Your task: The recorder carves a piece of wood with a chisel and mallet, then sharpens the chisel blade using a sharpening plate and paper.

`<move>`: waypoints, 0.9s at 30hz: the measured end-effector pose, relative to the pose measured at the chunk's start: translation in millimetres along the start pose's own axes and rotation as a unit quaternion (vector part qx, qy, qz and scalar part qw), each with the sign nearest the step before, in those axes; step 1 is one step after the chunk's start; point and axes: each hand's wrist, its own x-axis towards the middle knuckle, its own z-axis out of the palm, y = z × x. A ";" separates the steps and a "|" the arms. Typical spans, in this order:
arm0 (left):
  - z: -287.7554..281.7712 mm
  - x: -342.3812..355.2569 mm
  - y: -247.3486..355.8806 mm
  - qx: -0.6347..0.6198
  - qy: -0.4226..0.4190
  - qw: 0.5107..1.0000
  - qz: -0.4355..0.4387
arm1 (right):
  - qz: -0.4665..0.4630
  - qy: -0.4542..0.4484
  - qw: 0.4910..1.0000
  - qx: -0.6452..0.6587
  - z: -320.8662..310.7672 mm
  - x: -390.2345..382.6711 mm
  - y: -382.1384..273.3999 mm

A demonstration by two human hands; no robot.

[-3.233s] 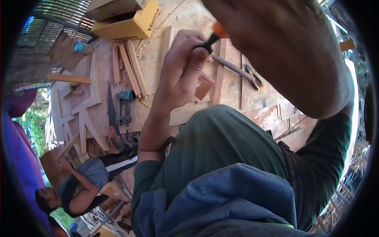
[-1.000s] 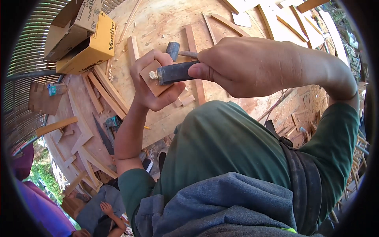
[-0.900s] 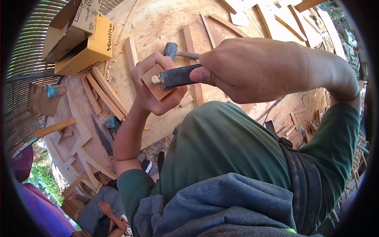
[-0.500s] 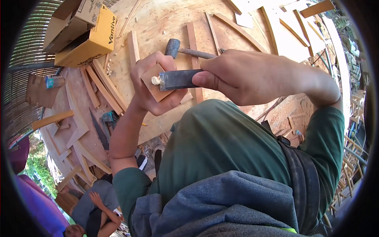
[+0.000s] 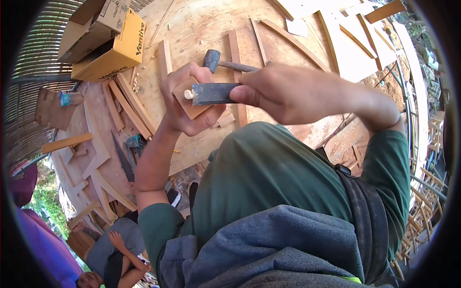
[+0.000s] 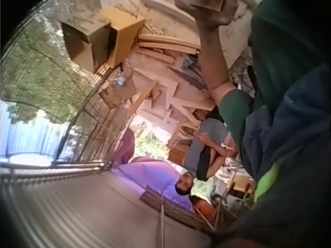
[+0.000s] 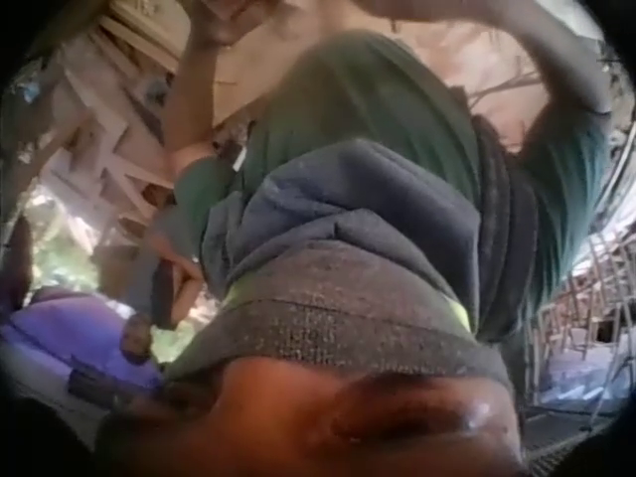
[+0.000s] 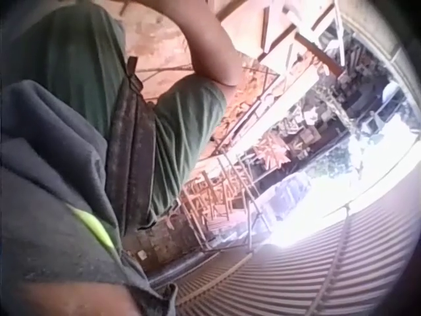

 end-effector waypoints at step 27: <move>15.0 -6.9 11.4 -0.003 0.050 0.998 -0.030 | -0.003 0.022 0.997 0.072 30.6 2.0 13.7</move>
